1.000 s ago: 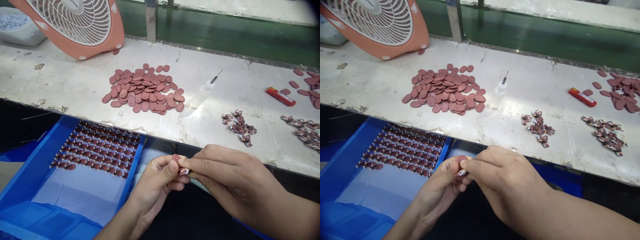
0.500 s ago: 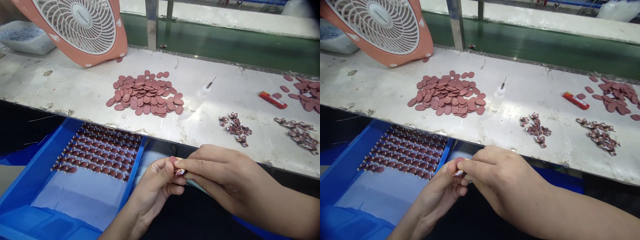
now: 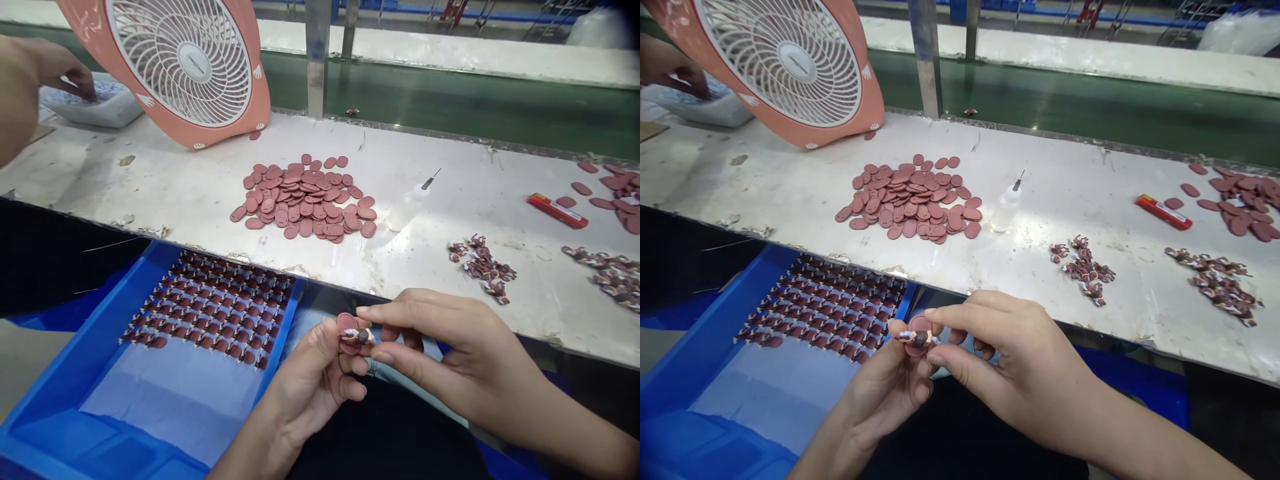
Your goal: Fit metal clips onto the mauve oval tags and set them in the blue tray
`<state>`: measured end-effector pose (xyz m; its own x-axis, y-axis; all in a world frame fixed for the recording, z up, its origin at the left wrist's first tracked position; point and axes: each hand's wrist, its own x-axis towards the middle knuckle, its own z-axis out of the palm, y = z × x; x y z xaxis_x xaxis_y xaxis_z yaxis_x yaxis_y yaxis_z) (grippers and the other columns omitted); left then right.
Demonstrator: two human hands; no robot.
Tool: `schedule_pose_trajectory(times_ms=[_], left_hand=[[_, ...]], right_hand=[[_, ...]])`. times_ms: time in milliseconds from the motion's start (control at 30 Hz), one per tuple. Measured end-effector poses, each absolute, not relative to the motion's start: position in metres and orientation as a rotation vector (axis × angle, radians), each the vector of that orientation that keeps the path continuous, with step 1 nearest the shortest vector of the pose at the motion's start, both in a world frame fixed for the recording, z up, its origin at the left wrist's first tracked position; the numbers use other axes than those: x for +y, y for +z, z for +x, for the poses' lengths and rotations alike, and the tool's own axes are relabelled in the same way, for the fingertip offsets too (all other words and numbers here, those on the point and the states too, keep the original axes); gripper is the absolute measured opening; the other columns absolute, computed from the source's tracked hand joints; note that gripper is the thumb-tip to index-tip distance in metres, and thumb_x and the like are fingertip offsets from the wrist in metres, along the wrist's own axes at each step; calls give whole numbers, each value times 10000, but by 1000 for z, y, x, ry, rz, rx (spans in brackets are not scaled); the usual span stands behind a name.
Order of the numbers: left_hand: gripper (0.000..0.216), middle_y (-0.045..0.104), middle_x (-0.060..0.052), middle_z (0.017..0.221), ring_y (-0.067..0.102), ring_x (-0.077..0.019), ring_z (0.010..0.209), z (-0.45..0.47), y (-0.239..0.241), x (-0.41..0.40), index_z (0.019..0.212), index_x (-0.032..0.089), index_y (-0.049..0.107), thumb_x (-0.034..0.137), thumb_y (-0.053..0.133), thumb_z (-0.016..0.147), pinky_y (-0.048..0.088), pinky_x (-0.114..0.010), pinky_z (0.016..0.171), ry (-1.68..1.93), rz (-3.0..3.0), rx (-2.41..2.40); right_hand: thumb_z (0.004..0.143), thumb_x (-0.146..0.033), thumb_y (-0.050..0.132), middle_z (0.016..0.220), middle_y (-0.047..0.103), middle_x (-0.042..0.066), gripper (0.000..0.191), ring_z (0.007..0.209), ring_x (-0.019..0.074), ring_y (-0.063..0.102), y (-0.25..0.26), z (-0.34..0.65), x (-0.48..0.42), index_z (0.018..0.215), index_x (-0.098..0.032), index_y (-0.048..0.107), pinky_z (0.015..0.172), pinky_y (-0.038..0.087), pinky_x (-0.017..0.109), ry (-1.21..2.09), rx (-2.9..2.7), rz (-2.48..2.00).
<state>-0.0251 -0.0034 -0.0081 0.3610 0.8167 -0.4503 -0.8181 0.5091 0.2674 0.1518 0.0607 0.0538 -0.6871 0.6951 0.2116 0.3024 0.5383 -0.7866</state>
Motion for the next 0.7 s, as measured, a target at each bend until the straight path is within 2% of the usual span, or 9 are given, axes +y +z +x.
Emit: schedule_pose_trajectory(times_ms=[167, 300, 400, 467, 533, 633, 700], left_hand=[[324, 675, -3, 612, 652, -81, 531, -25, -7, -1, 683, 123, 726, 421, 845, 725, 577, -138, 468, 1061, 17, 583], [339, 642, 10, 603, 632, -76, 520, -28, -10, 1, 751, 129, 734, 461, 804, 763, 570, -134, 463, 1055, 89, 575], [451, 685, -25, 698, 653, -96, 568, -31, -13, 3, 855, 125, 753, 565, 763, 757, 573, -151, 458, 1048, 147, 575], [586, 716, -63, 801, 680, -125, 630, -32, -13, 4, 977, 123, 755, 650, 736, 723, 580, -173, 466, 1054, 173, 633], [579, 710, -49, 821, 666, -124, 641, -30, -10, 3, 1034, 148, 744, 628, 763, 711, 574, -177, 473, 1174, 182, 801], [364, 658, 24, 703, 572, -84, 558, -26, -4, 0, 877, 186, 735, 422, 896, 652, 522, -155, 454, 1455, 225, 1058], [317, 665, 27, 692, 541, -81, 550, -24, 0, -2, 789, 192, 717, 330, 934, 604, 490, -154, 443, 1519, 291, 1124]], right_hand=[[963, -164, 629, 814, 682, -24, 276, 667, 94, 605, 47, 146, 60, 1206, -290, 670, 603, 463, 208, 1120, -2242, -808], [932, -137, 643, 774, 681, -29, 223, 627, 85, 605, 47, 142, 62, 1101, -266, 712, 568, 463, 192, 1160, -2189, -824], [914, -120, 648, 737, 675, -34, 222, 595, 79, 597, 45, 138, 64, 1084, -246, 713, 545, 478, 175, 1134, -2133, -783], [904, -99, 632, 714, 658, -28, 214, 577, 80, 593, 42, 135, 64, 1067, -214, 710, 520, 481, 171, 987, -2119, -770], [895, -79, 630, 722, 650, -10, 207, 580, 89, 598, 35, 133, 62, 1061, -179, 703, 513, 488, 183, 724, -2129, -801], [869, -19, 670, 760, 681, 37, 264, 621, 125, 607, 22, 127, 59, 1112, -122, 675, 563, 510, 241, 311, -2182, -767], [855, 4, 694, 760, 696, 56, 323, 634, 148, 602, 14, 124, 58, 1162, -87, 650, 579, 506, 275, 139, -2228, -655]])
